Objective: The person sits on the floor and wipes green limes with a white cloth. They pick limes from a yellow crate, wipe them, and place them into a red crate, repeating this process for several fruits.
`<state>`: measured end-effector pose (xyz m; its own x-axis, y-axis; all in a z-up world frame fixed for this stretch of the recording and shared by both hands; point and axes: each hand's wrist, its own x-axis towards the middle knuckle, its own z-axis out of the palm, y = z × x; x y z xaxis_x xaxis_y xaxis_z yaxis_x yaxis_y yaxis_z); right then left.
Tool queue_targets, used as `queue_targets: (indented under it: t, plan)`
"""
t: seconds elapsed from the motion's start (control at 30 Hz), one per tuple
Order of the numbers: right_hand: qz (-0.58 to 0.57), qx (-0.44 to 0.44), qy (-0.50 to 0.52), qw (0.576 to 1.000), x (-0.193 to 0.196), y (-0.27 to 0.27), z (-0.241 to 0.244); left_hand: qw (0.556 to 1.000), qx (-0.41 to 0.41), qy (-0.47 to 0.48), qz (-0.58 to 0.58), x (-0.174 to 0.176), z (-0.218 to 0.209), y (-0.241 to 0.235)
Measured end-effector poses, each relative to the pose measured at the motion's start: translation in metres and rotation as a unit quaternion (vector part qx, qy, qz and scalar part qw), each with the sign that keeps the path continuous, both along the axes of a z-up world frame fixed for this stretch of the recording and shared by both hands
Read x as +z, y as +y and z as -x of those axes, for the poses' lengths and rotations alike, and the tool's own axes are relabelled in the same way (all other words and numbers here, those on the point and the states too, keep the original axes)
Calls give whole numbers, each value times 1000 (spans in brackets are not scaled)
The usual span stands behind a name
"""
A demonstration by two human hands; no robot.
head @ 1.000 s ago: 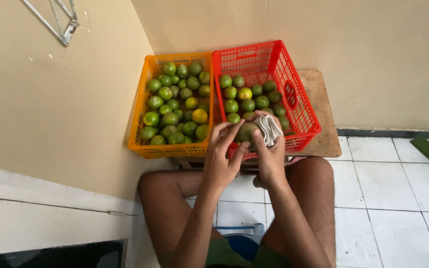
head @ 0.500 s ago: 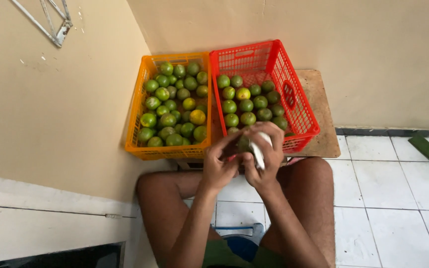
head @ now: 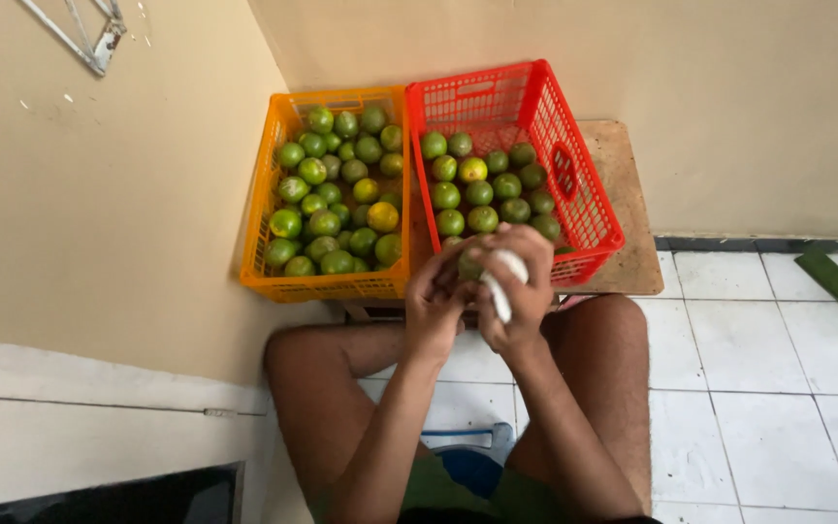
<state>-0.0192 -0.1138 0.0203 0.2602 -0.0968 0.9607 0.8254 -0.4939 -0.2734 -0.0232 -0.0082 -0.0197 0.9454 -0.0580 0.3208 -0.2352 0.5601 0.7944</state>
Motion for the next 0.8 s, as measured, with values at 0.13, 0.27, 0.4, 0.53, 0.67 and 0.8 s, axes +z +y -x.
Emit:
queue_targets:
  t: [0.13,0.27,0.4,0.53,0.67,0.8]
  plan:
    - [20,-58,-68,996,-10,4,2,1000,6,-17,-14,-5,5,-4]
    - [-154,54,96,982,2,20,13,998,39,-53,-13,-8,2,-1]
    - [-147,67,120,980,11,35,25,982,127,-93,-101,21,7,7]
    - [-300,260,292,870,35,30,26,984,119,-74,-107,17,9,14]
    - [-308,129,491,804,40,11,30,993,113,-29,-19,8,-8,19]
    - [-247,177,225,926,43,-1,33,994,94,22,58,3,-11,20]
